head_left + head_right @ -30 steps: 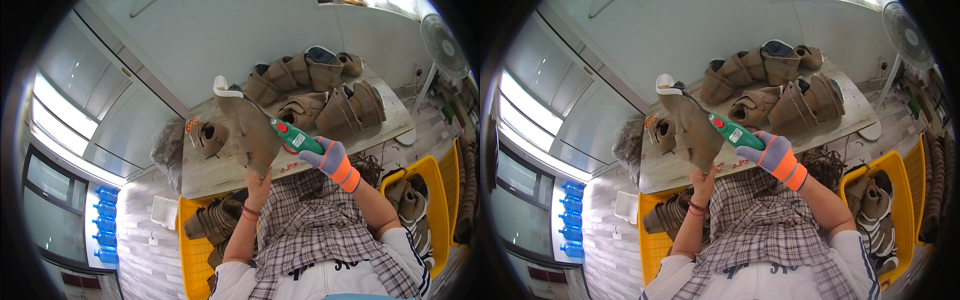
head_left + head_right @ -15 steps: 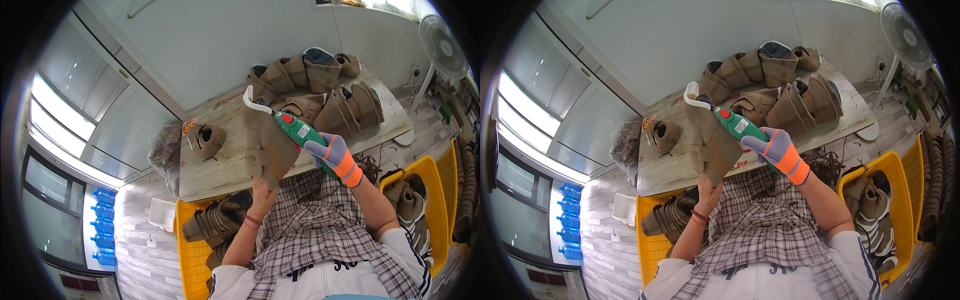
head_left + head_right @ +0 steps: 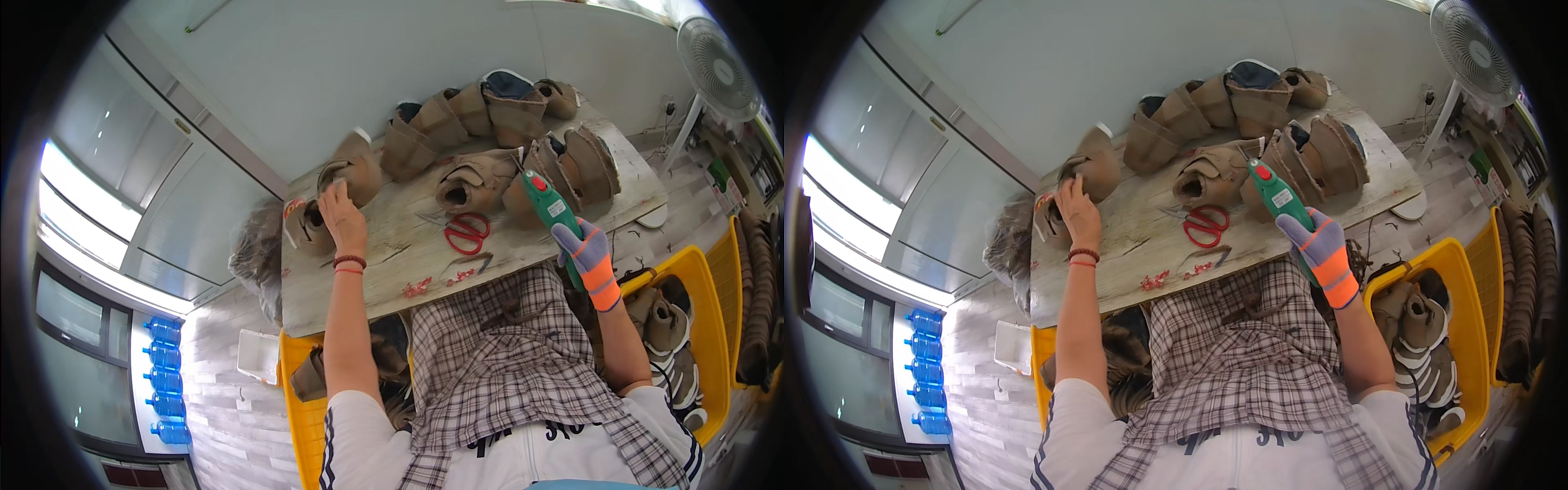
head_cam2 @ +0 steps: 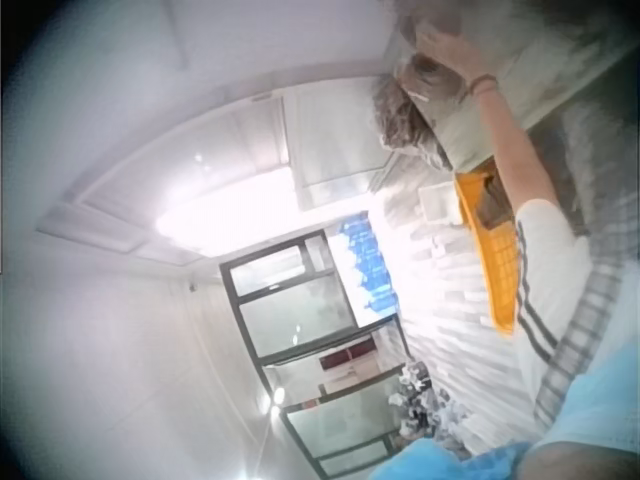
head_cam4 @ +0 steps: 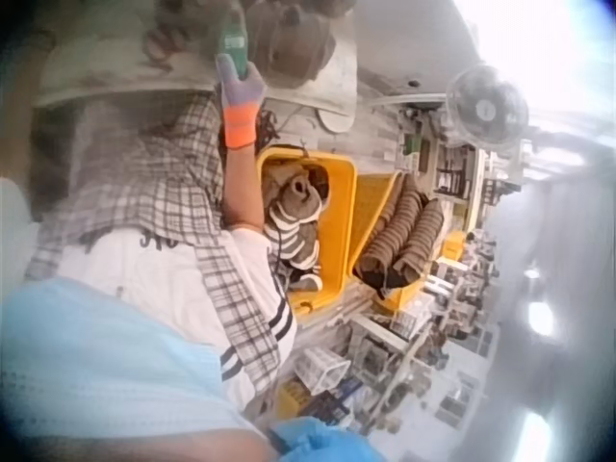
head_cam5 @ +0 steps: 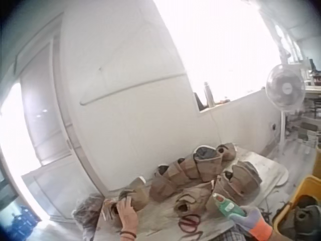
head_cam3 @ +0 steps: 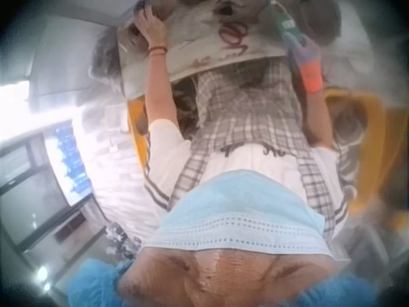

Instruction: The person trims the fuzzy lining of shoe uppers using scissors and then uses a green electric tool to smooth or clean the interior. The person handles multiple shoe uppers one at a time, placing trimmed pieces into a yellow bin.

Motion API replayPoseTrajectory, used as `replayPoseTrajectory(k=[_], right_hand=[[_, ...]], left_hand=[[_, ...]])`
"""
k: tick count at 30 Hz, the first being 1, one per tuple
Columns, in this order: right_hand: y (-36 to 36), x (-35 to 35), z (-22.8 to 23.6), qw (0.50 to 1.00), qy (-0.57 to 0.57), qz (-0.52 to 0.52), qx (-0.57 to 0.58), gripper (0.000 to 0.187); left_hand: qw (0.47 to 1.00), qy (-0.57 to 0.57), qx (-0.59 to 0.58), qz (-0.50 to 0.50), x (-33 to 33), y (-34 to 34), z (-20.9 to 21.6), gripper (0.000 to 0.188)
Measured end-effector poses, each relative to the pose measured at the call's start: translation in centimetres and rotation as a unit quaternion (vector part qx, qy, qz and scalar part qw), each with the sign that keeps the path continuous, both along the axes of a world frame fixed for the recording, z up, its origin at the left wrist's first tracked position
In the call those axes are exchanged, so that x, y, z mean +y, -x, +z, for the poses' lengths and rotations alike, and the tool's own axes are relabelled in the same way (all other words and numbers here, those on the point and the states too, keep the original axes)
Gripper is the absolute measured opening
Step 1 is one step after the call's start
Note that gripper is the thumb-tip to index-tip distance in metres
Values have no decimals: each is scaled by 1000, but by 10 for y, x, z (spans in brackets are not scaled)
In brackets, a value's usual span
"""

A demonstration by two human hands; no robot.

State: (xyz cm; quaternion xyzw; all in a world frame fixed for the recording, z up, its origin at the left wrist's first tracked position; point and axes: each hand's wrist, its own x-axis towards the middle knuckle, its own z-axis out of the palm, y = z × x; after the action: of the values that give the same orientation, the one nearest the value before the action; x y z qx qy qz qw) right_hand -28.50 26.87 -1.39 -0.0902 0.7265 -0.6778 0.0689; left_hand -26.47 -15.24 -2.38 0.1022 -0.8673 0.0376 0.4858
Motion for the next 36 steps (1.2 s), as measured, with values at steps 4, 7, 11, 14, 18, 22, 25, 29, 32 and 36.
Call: replayPoseTrajectory(k=[4, 7, 11, 14, 18, 22, 25, 29, 32, 36], right_hand=[[-5, 18, -9, 998, 39, -38, -20, 29], [-1, 28, -18, 998, 39, -50, -26, 29], [-2, 29, -21, 998, 26, -53, -25, 30], [0, 31, -27, 998, -12, -56, 7, 32], [-2, 23, -23, 993, -73, -53, 71, 38], [-12, 1, -15, 972, -112, -28, 204, 48], [-17, -10, 3, 907, -223, 28, 357, 50], [-18, -14, -2, 837, -276, 7, 472, 57], [-19, -14, -3, 817, -294, 20, 495, 60], [-20, -14, -8, 818, -287, 24, 498, 59]], left_hand=[[987, -41, 50, -150, 62, 31, -25, 31], [948, -49, -124, -289, 131, 43, -53, 29], [939, -3, -269, -212, 131, 66, -59, 27], [942, -82, -204, -252, 113, 66, -26, 30], [615, -669, 4, -417, 87, 20, 21, 25], [327, -827, 94, -447, 53, -36, 49, 33], [254, -855, 113, -437, 30, -66, 49, 34], [215, -885, 109, -397, 23, -86, 41, 35], [188, -898, 110, -383, 17, -93, 30, 36], [150, -908, 113, -374, 17, -95, 19, 36]])
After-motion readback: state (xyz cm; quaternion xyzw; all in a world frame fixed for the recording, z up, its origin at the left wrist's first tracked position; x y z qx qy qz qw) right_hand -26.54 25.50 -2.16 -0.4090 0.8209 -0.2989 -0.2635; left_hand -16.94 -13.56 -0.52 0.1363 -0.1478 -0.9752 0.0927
